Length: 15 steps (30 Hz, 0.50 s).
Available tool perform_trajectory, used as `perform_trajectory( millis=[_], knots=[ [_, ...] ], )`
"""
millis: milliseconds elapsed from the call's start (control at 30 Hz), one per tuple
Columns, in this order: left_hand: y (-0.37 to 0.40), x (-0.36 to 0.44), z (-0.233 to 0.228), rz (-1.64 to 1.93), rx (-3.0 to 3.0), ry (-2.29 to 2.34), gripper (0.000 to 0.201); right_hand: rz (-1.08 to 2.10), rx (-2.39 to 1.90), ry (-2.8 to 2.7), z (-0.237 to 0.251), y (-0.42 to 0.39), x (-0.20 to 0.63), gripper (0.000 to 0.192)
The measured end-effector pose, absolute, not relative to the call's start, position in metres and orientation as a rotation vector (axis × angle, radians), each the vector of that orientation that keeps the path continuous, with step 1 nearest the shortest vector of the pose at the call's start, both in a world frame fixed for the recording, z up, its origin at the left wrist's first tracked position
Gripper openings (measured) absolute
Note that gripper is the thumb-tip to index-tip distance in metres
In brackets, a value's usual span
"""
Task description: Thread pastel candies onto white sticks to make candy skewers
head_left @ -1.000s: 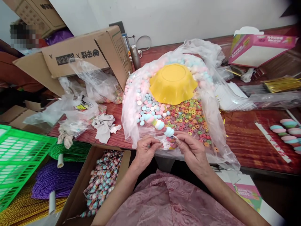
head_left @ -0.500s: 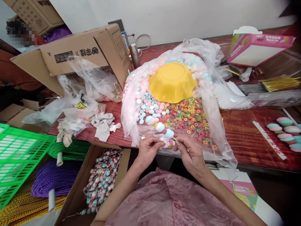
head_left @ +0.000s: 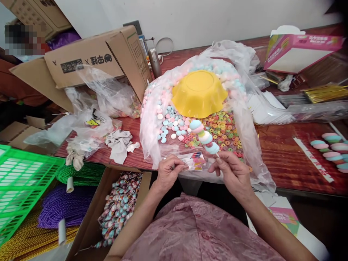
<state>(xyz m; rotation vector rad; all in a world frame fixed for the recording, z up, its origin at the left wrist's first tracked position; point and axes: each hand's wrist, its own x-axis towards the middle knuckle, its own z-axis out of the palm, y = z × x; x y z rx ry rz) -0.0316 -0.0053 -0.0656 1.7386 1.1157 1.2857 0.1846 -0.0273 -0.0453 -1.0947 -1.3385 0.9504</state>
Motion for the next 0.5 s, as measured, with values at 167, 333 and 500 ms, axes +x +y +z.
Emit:
perform_trajectory(
  millis=[167, 333, 500],
  knots=[
    [-0.007, -0.035, -0.066, 1.289, 1.644, 1.089, 0.017, 0.717, -1.164, -1.51, -0.036, -0.036, 0.223, 0.011],
    [-0.009, -0.036, -0.065, 1.235, 1.512, 1.137, 0.022, 0.466, -1.171, -1.674, -0.022, -0.051, 0.258, 0.019],
    [-0.01, -0.037, -0.064, 1.232, 1.493, 1.116, 0.022, 0.246, -1.107, -1.948, -0.018, -0.055, 0.286, 0.027]
  ],
)
